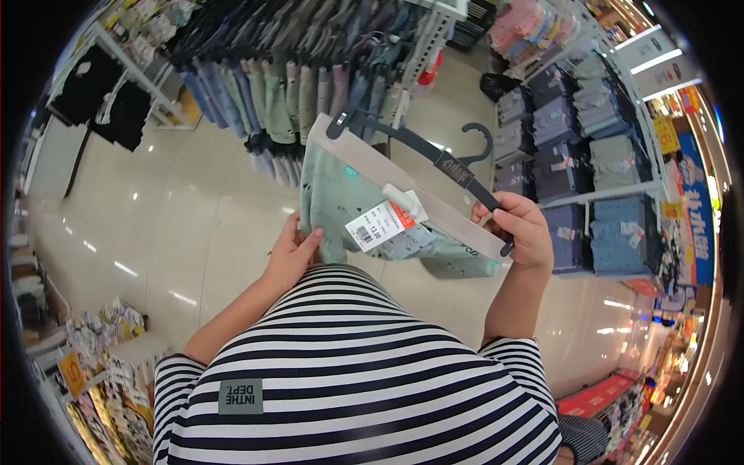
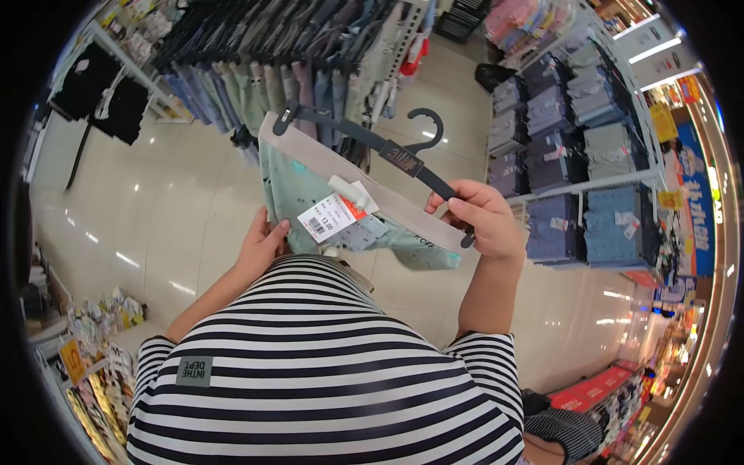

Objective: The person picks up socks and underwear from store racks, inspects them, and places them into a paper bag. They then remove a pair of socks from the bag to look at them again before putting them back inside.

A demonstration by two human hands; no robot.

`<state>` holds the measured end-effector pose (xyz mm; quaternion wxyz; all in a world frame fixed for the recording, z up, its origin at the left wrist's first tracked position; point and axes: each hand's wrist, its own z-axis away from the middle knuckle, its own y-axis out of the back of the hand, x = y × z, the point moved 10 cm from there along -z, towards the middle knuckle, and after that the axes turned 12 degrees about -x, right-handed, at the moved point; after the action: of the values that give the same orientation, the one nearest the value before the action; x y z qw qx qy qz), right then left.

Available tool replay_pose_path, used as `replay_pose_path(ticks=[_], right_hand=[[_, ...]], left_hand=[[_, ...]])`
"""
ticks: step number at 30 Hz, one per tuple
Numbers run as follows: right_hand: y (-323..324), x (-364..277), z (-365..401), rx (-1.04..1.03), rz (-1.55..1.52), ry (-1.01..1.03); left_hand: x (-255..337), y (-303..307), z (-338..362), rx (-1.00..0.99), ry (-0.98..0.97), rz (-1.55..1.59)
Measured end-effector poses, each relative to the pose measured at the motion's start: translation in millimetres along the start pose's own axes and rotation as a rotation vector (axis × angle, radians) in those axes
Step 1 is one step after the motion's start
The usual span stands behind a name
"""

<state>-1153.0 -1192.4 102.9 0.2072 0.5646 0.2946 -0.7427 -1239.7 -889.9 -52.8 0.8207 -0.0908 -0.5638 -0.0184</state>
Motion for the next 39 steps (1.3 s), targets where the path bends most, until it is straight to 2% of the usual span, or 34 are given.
replay_pose_path(ticks=[3, 6, 7, 11, 14, 18, 21, 23, 25, 26, 28, 29, 30, 31, 34, 35, 38, 39], right_hand=[[-10, 2, -22, -0.086, -0.028, 0.048], [-28, 3, -47, -0.138, 0.007, 0.071], [-34, 4, -53, -0.15, 0.024, 0.071], [-55, 10, -72, -0.213, 0.012, 0.003], [-62, 20, -89, -0.246, 0.033, 0.005], [-80, 24, -109, -0.244, 0.044, -0.016], [-101, 28, -123, -0.241, 0.012, -0.072], [-120, 24, -138, -0.185, 0.015, -0.029], [-146, 20, -157, -0.082, 0.055, 0.095], [-165, 19, -167, -0.046, 0.157, 0.142], [-216, 40, -192, -0.135, 0.187, 0.254], [-247, 53, -206, -0.224, 0.246, 0.253], [-275, 68, -217, -0.225, 0.19, 0.191], [-305, 76, -228, -0.307, 0.374, 0.19], [-375, 65, -246, -0.428, 0.812, 0.308], [-385, 69, -250, -0.466, 0.809, 0.31], [-397, 87, -260, -0.541, 0.7, 0.15], [-398, 93, -265, -0.53, 0.67, 0.158]], left_hand=[[-3, 16, 9, 0.094, -0.006, 0.064], [3, 3, 9, -0.147, -0.121, 0.102], [0, 0, 14, -0.237, -0.046, -0.03], [48, 11, 27, -0.108, -0.23, 0.218], [46, 21, 33, -0.195, -0.03, 0.123], [57, 37, 44, -0.16, -0.137, 0.106], [37, 65, 43, -0.138, 0.004, 0.113], [34, 82, 41, -0.147, -0.091, 0.122], [41, 98, 45, -0.176, -0.17, 0.192], [49, 104, 48, -0.209, -0.109, 0.115], [67, 117, 51, -0.241, -0.29, 0.122], [69, 126, 52, -0.236, -0.322, 0.147], [70, 136, 52, -0.232, -0.351, 0.173], [71, 147, 53, -0.229, -0.383, 0.199], [36, 206, 50, 0.066, -0.149, 0.208], [47, 222, 46, 0.099, -0.279, 0.362], [55, 253, 53, -0.125, -0.208, 0.449], [50, 270, 52, -0.133, -0.21, 0.342]])
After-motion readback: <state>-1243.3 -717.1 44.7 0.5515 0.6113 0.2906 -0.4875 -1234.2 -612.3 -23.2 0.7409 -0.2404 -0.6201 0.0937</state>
